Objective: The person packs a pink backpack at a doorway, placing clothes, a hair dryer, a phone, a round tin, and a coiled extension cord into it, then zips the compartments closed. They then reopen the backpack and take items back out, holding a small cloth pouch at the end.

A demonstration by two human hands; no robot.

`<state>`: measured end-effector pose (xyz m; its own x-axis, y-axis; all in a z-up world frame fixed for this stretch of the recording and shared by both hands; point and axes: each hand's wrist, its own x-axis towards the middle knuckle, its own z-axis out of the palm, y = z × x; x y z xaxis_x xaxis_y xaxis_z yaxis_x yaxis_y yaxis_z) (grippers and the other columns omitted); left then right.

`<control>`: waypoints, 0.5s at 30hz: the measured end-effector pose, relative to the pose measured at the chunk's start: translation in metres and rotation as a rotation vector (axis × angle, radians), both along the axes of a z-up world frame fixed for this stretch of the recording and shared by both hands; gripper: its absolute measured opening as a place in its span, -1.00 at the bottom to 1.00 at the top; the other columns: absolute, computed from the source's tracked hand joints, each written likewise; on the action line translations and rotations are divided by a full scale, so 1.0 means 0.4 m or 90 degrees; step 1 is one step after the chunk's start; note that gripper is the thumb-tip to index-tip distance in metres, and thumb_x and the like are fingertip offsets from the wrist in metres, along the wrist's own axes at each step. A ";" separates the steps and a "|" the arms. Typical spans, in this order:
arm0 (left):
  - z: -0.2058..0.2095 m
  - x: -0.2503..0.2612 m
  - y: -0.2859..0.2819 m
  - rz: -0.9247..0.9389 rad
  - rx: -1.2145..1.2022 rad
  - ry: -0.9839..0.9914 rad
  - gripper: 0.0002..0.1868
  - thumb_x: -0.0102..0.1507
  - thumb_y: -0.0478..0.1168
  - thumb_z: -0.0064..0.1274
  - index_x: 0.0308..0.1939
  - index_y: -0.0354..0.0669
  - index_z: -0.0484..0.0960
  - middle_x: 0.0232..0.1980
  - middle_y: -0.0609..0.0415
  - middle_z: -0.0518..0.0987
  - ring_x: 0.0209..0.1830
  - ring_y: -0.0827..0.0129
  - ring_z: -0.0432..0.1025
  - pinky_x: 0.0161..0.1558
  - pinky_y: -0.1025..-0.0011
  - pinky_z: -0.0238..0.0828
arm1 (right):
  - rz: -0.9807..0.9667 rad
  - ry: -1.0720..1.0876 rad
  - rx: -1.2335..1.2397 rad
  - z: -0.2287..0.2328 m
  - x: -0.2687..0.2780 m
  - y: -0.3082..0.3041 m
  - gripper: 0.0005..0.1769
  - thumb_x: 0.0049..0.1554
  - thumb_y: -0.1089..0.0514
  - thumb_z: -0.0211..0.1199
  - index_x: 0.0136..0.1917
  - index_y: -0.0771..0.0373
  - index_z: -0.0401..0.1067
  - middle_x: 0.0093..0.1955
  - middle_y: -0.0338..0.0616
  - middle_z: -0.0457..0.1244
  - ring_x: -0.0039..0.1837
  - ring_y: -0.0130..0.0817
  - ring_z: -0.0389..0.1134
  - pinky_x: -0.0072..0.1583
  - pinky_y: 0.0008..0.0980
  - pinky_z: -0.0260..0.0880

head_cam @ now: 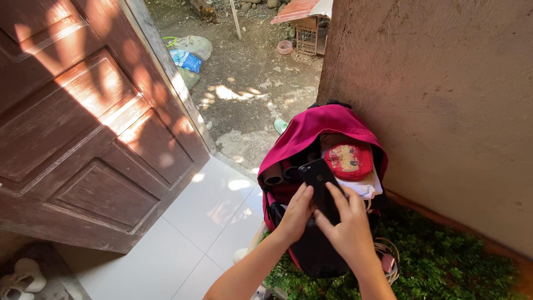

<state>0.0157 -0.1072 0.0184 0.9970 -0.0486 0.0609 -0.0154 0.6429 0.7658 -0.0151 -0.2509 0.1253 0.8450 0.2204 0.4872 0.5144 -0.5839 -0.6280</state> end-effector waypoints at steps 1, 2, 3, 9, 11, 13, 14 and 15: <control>-0.001 0.041 0.002 0.014 0.064 -0.037 -0.53 0.52 -0.13 -0.21 0.48 -0.22 0.38 0.29 0.02 0.50 0.15 0.42 0.40 0.17 0.40 0.34 | -0.024 -0.006 -0.004 0.000 0.009 -0.007 -0.24 -0.07 0.05 0.45 0.38 0.22 0.37 0.32 0.16 0.21 0.36 0.13 0.21 0.36 -0.03 0.21; -0.005 0.065 0.005 0.028 0.129 -0.073 -0.52 0.55 -0.13 -0.19 0.49 -0.29 0.41 0.28 -0.04 0.51 0.12 0.40 0.39 0.15 0.39 0.33 | -0.049 -0.012 -0.008 0.000 0.017 -0.015 -0.25 -0.06 0.04 0.46 0.38 0.22 0.37 0.32 0.18 0.20 0.35 0.13 0.21 0.36 -0.03 0.21; -0.009 0.084 0.008 0.093 0.256 -0.142 -0.52 0.51 -0.14 -0.15 0.47 -0.30 0.40 0.28 -0.04 0.49 0.17 0.40 0.39 0.20 0.38 0.33 | -0.069 -0.011 -0.010 -0.002 0.024 -0.025 -0.26 -0.04 0.03 0.45 0.38 0.23 0.37 0.34 0.18 0.20 0.37 0.14 0.20 0.36 -0.03 0.21; 0.017 0.216 -0.001 0.185 0.506 -0.156 -0.45 0.39 -0.10 0.08 0.36 -0.36 0.38 0.09 0.03 0.50 0.01 0.49 0.44 0.04 0.45 0.42 | -0.196 0.010 -0.043 -0.006 0.055 -0.093 -0.28 0.05 -0.02 0.41 0.42 0.23 0.37 0.41 0.21 0.16 0.44 0.16 0.15 0.38 0.01 0.20; 0.015 0.236 -0.013 0.157 0.465 -0.114 -0.43 0.34 -0.07 0.14 0.32 -0.37 0.42 -0.10 0.06 0.57 -0.17 0.53 0.45 -0.11 0.49 0.46 | -0.224 0.044 -0.061 -0.009 0.060 -0.115 -0.29 0.07 -0.04 0.40 0.43 0.23 0.37 0.42 0.21 0.15 0.47 0.16 0.12 0.37 0.02 0.19; 0.006 0.245 -0.022 0.138 0.463 -0.094 -0.48 0.31 -0.13 0.19 0.25 -0.39 0.49 -0.15 0.07 0.58 -0.24 0.54 0.40 -0.17 0.53 0.40 | -0.236 0.054 -0.052 -0.011 0.061 -0.129 -0.29 0.07 -0.06 0.38 0.43 0.22 0.37 0.42 0.17 0.16 0.48 0.13 0.12 0.38 0.01 0.20; 0.000 0.248 -0.026 0.129 0.462 -0.084 -0.50 0.29 -0.16 0.22 0.22 -0.39 0.52 -0.17 0.07 0.59 -0.28 0.55 0.37 -0.19 0.54 0.37 | -0.242 0.059 -0.046 -0.012 0.060 -0.133 -0.29 0.07 -0.07 0.37 0.43 0.21 0.37 0.43 0.16 0.17 0.48 0.12 0.12 0.38 0.00 0.20; -0.006 0.252 -0.030 0.120 0.429 -0.084 -0.55 0.29 -0.19 0.20 0.18 -0.37 0.53 -0.17 0.09 0.57 -0.27 0.56 0.37 -0.18 0.54 0.38 | -0.246 0.064 -0.053 -0.013 0.061 -0.135 -0.29 0.07 -0.07 0.37 0.43 0.21 0.37 0.43 0.16 0.17 0.48 0.13 0.12 0.38 0.01 0.21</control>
<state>0.1163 -0.1191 0.0160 0.9786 0.0546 0.1986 -0.1993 0.0077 0.9799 0.0092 -0.3049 0.1200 0.9156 -0.0882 0.3923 0.1853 -0.7733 -0.6064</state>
